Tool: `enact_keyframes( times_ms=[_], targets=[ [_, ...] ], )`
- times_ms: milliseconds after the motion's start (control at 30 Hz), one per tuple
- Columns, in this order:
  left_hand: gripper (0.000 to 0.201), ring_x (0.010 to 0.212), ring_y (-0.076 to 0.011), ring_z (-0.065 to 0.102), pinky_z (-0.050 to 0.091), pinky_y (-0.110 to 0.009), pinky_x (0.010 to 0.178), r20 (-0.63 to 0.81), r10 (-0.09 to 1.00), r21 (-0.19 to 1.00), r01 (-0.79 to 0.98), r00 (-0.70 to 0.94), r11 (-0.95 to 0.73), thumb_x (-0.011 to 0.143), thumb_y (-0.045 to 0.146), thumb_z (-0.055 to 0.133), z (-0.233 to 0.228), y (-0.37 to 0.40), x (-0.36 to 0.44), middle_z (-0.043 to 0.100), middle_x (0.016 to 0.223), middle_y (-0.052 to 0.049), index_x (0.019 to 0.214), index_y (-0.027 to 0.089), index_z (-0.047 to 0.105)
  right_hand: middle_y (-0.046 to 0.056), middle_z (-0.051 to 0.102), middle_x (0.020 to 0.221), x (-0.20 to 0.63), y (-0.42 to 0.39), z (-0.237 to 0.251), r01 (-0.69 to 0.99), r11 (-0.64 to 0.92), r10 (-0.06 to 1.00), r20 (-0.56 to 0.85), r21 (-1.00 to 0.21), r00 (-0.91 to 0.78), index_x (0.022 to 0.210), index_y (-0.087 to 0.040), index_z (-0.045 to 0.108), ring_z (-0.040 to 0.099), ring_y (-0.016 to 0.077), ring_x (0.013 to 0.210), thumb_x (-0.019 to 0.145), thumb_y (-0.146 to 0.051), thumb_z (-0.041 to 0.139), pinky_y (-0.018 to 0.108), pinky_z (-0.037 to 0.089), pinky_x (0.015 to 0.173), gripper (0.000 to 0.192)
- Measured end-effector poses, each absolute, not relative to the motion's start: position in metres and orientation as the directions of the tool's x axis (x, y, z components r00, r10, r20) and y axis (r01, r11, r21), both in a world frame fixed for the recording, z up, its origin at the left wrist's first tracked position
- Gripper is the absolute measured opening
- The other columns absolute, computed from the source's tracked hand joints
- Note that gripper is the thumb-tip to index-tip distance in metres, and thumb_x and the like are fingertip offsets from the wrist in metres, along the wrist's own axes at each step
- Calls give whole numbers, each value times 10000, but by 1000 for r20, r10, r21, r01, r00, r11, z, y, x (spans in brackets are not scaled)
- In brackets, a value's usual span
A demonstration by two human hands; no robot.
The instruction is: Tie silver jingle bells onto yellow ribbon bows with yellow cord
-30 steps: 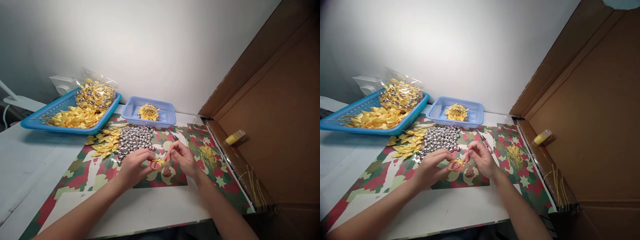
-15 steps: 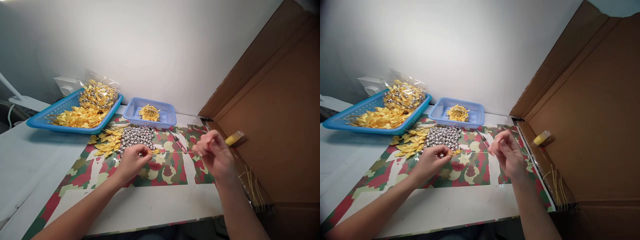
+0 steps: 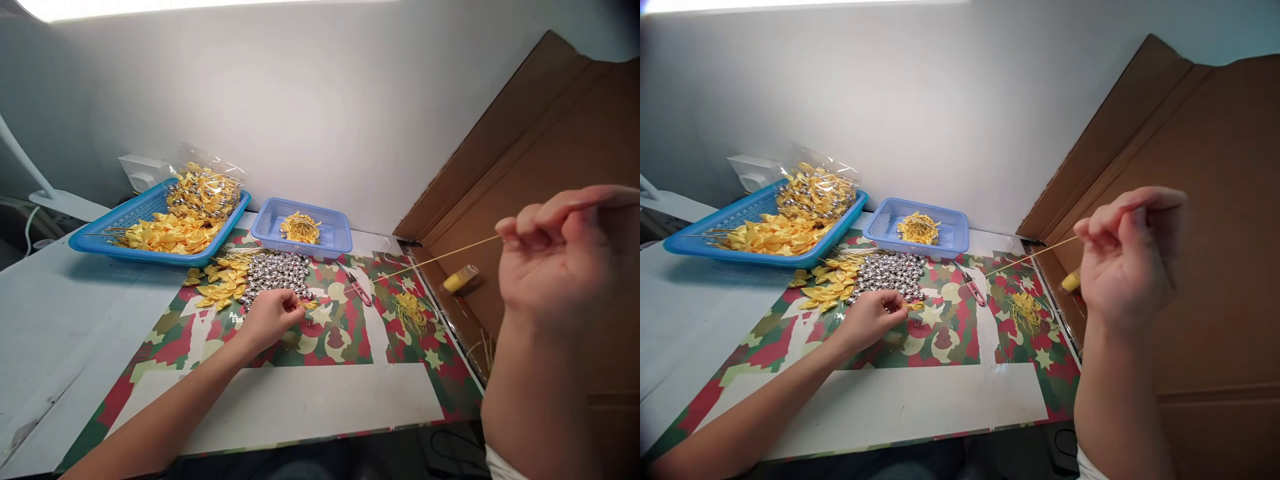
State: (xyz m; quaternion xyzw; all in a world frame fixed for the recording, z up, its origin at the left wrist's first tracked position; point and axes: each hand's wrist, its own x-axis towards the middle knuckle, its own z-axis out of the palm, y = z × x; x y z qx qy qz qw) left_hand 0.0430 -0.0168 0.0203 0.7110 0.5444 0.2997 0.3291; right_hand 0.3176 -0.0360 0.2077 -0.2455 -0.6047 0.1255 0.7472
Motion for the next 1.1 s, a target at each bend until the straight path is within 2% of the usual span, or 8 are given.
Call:
enact_keyframes(
  times_ms=[133, 267, 467, 700, 800, 867, 1000, 1100],
  targets=[
    [190, 527, -149, 519, 345, -243, 521, 27, 965, 761, 621, 262, -189, 720, 294, 528, 18, -16, 42, 602, 549, 11, 570, 187, 577, -69, 430, 544, 341, -27, 215, 268, 846, 353, 860, -462, 368, 735, -211, 664, 352, 55, 450, 857, 31, 370, 246, 305, 517, 400],
    [167, 511, -148, 517, 331, -236, 500, 25, 953, 726, 650, 302, -224, 710, 269, 545, 18, -16, 42, 602, 540, 13, 570, 187, 587, -71, 379, 465, 364, -17, 212, 358, 840, 263, 882, -408, 390, 684, -204, 629, 345, 69, 421, 846, 105, 292, 237, 265, 489, 485],
    [152, 509, -155, 553, 314, -234, 487, 73, 926, 659, 679, 371, -324, 709, 194, 567, 17, -17, 41, 622, 543, 10, 561, 197, 603, -73, 392, 495, 383, -6, 200, 394, 782, 300, 845, -484, 443, 654, -194, 557, 337, 57, 407, 829, 117, 330, 224, 260, 470, 423],
    [148, 723, -218, 602, 422, -296, 647, 179, 843, 522, 678, 507, -518, 742, 143, 595, 10, -12, 46, 672, 670, -39, 625, 208, 658, -70, 379, 483, 379, -6, 205, 359, 803, 284, 834, -476, 473, 652, -202, 549, 317, 69, 412, 823, 73, 345, 234, 255, 486, 383],
    [181, 920, -263, 623, 472, -388, 811, 237, 803, 428, 683, 547, -592, 760, 107, 603, 8, -3, 36, 716, 906, -68, 829, 229, 718, -71, 390, 462, 364, -11, 206, 233, 847, 373, 846, -478, 380, 654, -207, 552, 306, 72, 415, 805, -2, 457, 232, 263, 476, 272],
    [406, 1112, -299, 579, 462, -468, 918, 310, 771, 372, 675, 557, -637, 741, 43, 577, 14, 2, 26, 663, 1178, -90, 1073, 253, 682, -63, 433, 502, 350, -17, 208, 119, 873, 429, 860, -474, 278, 677, -206, 565, 343, 72, 441, 764, -85, 585, 233, 285, 474, 151],
    [582, 1298, -279, 466, 432, -450, 1032, 438, 709, 526, 482, 553, -701, 823, 106, 520, 50, -3, 32, 496, 1422, -117, 1386, 235, 448, -59, 452, 590, 313, -27, 223, -15, 876, 480, 868, -483, 129, 731, -224, 555, 443, 81, 524, 750, -229, 699, 259, 397, 539, 145],
    [656, 1243, -275, 527, 525, -373, 916, 378, 647, 731, 216, 662, -648, 854, 352, 606, 82, -19, 71, 447, 1473, -118, 1451, 253, 352, -68, 417, 636, 285, -18, 234, -27, 863, 504, 858, -504, 100, 768, -244, 523, 463, 66, 559, 829, -271, 629, 254, 434, 592, 126]
  ],
)
